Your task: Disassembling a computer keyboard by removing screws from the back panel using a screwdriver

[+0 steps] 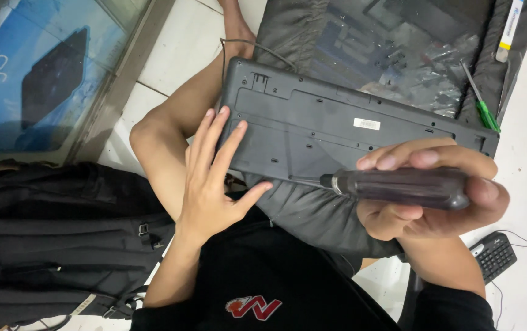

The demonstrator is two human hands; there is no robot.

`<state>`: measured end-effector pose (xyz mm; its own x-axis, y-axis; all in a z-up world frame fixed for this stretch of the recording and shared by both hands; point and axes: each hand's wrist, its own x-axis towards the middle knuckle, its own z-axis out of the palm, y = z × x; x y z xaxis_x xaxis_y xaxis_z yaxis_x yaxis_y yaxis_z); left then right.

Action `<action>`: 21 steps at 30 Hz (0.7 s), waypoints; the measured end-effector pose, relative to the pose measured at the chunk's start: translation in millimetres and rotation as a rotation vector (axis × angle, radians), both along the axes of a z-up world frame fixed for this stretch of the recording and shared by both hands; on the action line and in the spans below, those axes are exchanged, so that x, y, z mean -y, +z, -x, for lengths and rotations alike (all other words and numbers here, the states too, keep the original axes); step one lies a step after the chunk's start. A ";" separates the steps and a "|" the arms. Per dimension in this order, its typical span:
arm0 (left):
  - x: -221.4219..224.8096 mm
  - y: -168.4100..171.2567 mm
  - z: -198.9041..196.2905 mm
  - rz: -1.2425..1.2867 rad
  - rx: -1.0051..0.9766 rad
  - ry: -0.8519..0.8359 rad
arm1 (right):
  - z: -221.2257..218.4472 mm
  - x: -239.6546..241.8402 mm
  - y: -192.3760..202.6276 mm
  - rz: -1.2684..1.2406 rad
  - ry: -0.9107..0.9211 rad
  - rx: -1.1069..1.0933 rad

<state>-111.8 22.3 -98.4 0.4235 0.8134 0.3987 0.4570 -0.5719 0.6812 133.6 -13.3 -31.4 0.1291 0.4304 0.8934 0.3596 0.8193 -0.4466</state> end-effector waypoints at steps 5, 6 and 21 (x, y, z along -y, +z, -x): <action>0.1 -0.1 -2.1 0.007 0.026 -0.008 | 4.7 0.1 0.2 0.003 -0.029 -0.009; 0.0 0.2 -2.4 0.012 0.028 -0.011 | 4.2 0.2 -0.4 0.002 -0.023 -0.016; -0.6 -1.0 -7.2 -0.037 0.049 0.009 | 14.8 1.7 8.7 0.009 0.173 0.016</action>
<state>-104.6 22.9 -99.4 0.3953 0.8016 0.4485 0.4290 -0.5929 0.6815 118.8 -15.0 -22.7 0.0386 0.4526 0.8909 0.2203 0.8658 -0.4493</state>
